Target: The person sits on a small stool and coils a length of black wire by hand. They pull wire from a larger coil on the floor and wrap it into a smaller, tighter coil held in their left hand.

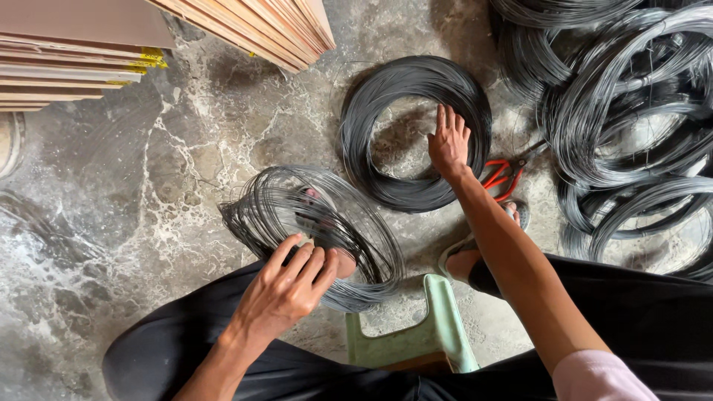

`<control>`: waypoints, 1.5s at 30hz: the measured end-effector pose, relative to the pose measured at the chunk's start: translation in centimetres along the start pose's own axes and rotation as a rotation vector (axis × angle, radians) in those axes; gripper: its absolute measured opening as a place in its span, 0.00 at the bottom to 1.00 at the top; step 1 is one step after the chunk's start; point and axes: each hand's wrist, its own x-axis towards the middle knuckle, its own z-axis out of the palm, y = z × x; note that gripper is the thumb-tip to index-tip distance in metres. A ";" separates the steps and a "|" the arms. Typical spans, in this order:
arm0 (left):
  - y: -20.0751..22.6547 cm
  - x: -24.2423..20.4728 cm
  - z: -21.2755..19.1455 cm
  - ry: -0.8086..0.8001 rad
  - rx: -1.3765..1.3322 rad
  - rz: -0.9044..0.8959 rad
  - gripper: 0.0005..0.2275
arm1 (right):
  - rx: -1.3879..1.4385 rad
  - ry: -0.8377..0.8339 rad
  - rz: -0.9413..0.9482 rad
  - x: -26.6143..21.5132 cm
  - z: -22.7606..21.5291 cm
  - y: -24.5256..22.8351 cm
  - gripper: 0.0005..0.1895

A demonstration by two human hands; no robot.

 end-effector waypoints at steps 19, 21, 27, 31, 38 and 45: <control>0.2 0.5 0.8 -0.009 -0.006 -0.014 0.05 | 0.700 -0.188 0.351 -2.2 -7.2 -1.4 0.11; 0.5 0.1 1.7 0.090 0.008 -0.002 0.03 | 1.185 -0.232 0.451 -3.6 -7.6 -1.5 0.07; 0.8 -0.2 2.5 0.085 0.041 0.025 0.03 | 1.677 -0.431 0.293 -10.6 -19.1 -8.5 0.02; 1.0 -0.8 4.2 0.096 0.072 0.037 0.02 | 1.511 -0.566 0.074 -14.8 -20.6 -13.1 0.05; 1.4 -1.0 5.7 0.216 0.104 -0.013 0.05 | 1.003 -0.438 -0.117 -18.9 -19.6 -15.9 0.13; 1.8 -0.2 3.7 0.213 0.061 -0.042 0.18 | 1.018 -0.345 -0.285 -20.1 -23.9 -17.0 0.10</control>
